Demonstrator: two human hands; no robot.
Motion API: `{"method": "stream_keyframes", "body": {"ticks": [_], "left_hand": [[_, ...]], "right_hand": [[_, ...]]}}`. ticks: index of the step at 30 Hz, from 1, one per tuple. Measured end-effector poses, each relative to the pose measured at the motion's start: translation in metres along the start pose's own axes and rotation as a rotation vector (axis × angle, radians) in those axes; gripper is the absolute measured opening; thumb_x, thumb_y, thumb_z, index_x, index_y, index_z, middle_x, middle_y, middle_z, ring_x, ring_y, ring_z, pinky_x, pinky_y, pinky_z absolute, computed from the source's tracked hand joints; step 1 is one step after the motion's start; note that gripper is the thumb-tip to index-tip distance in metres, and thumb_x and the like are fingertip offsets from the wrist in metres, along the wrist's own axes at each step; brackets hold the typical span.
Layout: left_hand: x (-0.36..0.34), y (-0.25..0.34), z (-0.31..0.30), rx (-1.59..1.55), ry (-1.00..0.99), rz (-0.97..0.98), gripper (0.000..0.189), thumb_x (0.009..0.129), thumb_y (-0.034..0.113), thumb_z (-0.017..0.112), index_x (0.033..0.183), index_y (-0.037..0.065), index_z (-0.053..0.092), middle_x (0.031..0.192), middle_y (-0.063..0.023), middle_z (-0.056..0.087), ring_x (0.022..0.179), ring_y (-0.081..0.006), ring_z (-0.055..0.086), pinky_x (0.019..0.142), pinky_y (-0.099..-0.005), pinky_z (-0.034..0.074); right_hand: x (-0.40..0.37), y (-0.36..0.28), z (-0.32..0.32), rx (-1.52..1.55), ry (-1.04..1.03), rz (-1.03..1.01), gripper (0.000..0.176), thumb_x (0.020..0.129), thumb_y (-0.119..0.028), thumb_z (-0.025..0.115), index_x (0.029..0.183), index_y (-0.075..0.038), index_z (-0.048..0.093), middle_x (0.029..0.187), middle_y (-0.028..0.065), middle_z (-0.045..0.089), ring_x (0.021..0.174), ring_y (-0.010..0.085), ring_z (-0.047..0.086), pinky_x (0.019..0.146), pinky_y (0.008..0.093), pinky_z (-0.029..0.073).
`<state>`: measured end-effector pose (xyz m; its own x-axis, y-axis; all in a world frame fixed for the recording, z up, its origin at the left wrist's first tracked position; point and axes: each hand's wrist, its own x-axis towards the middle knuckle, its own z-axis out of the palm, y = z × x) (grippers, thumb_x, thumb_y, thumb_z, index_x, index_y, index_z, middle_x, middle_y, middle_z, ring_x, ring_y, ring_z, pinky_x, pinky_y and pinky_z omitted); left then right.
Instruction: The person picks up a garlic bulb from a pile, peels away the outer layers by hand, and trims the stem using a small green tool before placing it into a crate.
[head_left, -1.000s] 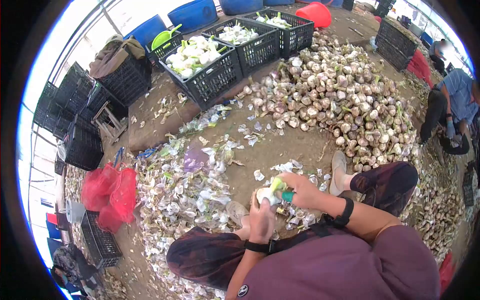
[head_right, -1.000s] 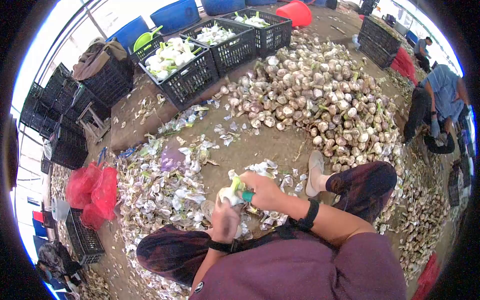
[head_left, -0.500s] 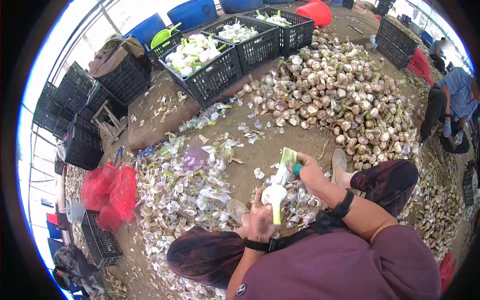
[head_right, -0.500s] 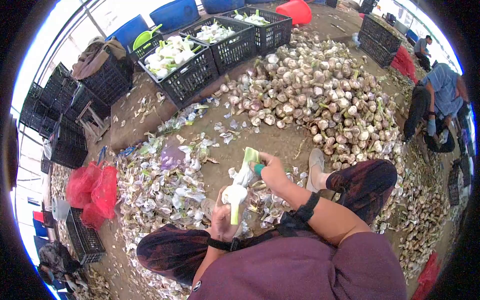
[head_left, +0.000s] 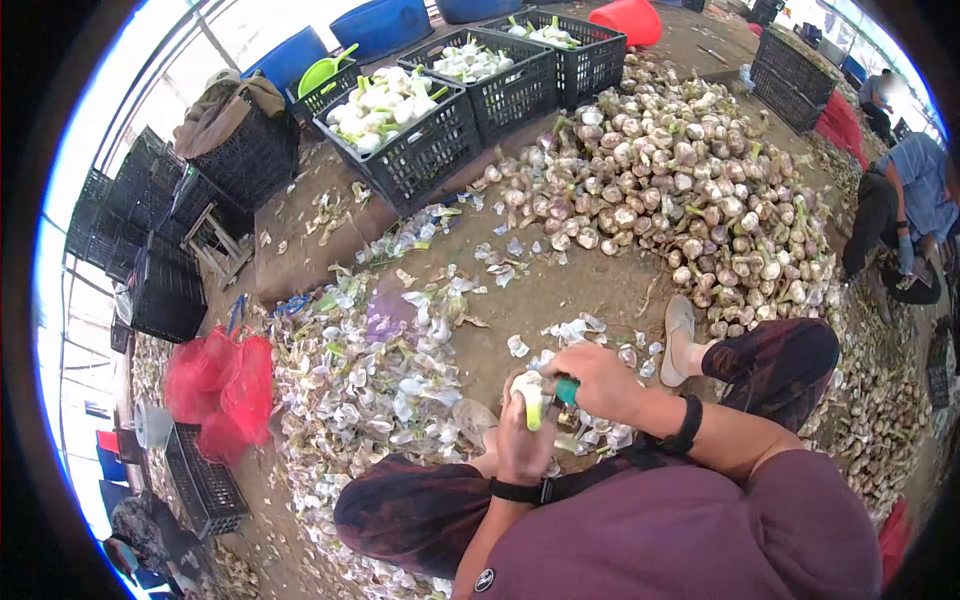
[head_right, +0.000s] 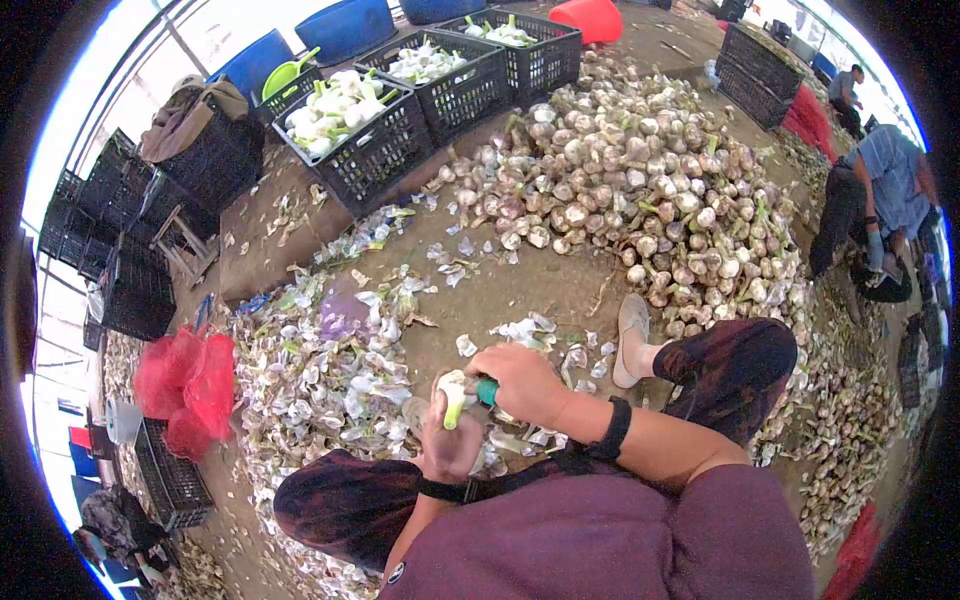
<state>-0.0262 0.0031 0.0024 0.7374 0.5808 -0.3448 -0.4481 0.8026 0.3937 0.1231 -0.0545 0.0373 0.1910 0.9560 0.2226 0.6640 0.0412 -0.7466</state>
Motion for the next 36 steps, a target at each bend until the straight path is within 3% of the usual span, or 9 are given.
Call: {"method": "stream_keyframes", "body": {"ticks": [2,11,14,17,18,21,22,26,36], "left_hand": [[-0.001,-0.003,-0.009,0.038,0.054,0.001,0.039,0.089,0.021,0.051,0.124,0.012,0.04,0.115,-0.0074,0.051,0.105,-0.0214,0.05,0.094,-0.0361,0.038],[0.001,0.002,-0.013,0.317,-0.025,-0.067,0.054,0.078,0.013,0.059,0.126,0.004,0.034,0.112,-0.0116,0.051,0.102,-0.0224,0.052,0.09,-0.0354,0.043],[-0.008,0.002,-0.003,0.484,-0.046,-0.093,0.057,0.077,0.012,0.06,0.126,0.001,0.033,0.111,-0.0144,0.051,0.1,-0.0233,0.055,0.088,-0.0362,0.045],[-0.01,0.002,-0.004,0.487,-0.021,-0.104,0.058,0.078,0.011,0.059,0.129,0.004,0.032,0.11,-0.0136,0.053,0.097,-0.0218,0.057,0.082,-0.0336,0.049],[-0.01,0.003,-0.004,0.466,0.002,-0.101,0.057,0.079,0.012,0.059,0.129,0.005,0.032,0.11,-0.0131,0.053,0.097,-0.0214,0.057,0.081,-0.0327,0.049],[-0.007,0.006,-0.006,0.421,0.094,-0.099,0.046,0.088,0.021,0.055,0.128,0.01,0.035,0.108,-0.0083,0.054,0.093,-0.0188,0.057,0.076,-0.0281,0.049],[-0.005,0.004,-0.006,0.333,0.121,-0.093,0.042,0.09,0.023,0.053,0.127,0.01,0.035,0.107,-0.0074,0.054,0.092,-0.018,0.056,0.075,-0.0271,0.049],[0.002,-0.007,-0.014,0.323,0.126,-0.066,0.033,0.095,0.026,0.045,0.124,0.011,0.036,0.106,-0.0045,0.053,0.09,-0.0149,0.054,0.077,-0.027,0.046],[-0.003,-0.004,-0.012,0.383,0.027,-0.108,0.052,0.083,0.002,0.054,0.128,0.008,0.031,0.112,-0.006,0.049,0.101,-0.0168,0.05,0.088,-0.0312,0.042]], "right_hand": [[0.001,0.001,0.005,-0.055,0.031,-0.082,0.013,0.07,-0.011,0.057,0.082,-0.007,0.059,0.076,0.0093,0.059,0.077,0.029,0.057,0.068,0.0394,0.043],[-0.001,0.016,0.0,-0.371,-0.024,-0.215,0.016,0.068,-0.014,0.057,0.082,-0.007,0.055,0.077,0.0066,0.056,0.077,0.0249,0.056,0.067,0.0364,0.043],[0.005,0.042,-0.009,-0.507,0.018,-0.05,0.014,0.068,-0.01,0.058,0.082,-0.006,0.055,0.08,0.0086,0.058,0.081,0.0263,0.057,0.069,0.037,0.044],[-0.006,0.063,-0.008,-0.672,-0.167,0.156,0.016,0.07,-0.005,0.057,0.086,-0.006,0.056,0.082,0.0105,0.059,0.084,0.0281,0.058,0.071,0.0396,0.046],[-0.012,0.063,-0.007,-0.512,-0.231,0.266,0.021,0.072,-0.002,0.057,0.093,-0.005,0.057,0.085,0.0131,0.06,0.088,0.0298,0.059,0.072,0.0419,0.047],[-0.011,0.032,-0.018,-0.024,-0.244,0.283,0.025,0.074,-0.006,0.059,0.099,-0.006,0.057,0.088,0.0142,0.061,0.09,0.0316,0.058,0.072,0.0421,0.047],[-0.014,0.026,-0.013,0.117,-0.101,0.221,0.024,0.076,-0.011,0.061,0.1,-0.007,0.057,0.09,0.0143,0.061,0.09,0.0329,0.057,0.073,0.0407,0.046],[-0.013,0.006,0.002,-0.076,0.048,-0.047,0.018,0.076,-0.013,0.064,0.09,-0.004,0.059,0.087,0.0105,0.062,0.082,0.0301,0.059,0.071,0.0368,0.047],[-0.016,0.007,0.0,-0.209,-0.02,-0.149,0.019,0.07,-0.006,0.055,0.088,-0.003,0.057,0.08,0.0104,0.058,0.081,0.0281,0.057,0.07,0.0369,0.048]]}}
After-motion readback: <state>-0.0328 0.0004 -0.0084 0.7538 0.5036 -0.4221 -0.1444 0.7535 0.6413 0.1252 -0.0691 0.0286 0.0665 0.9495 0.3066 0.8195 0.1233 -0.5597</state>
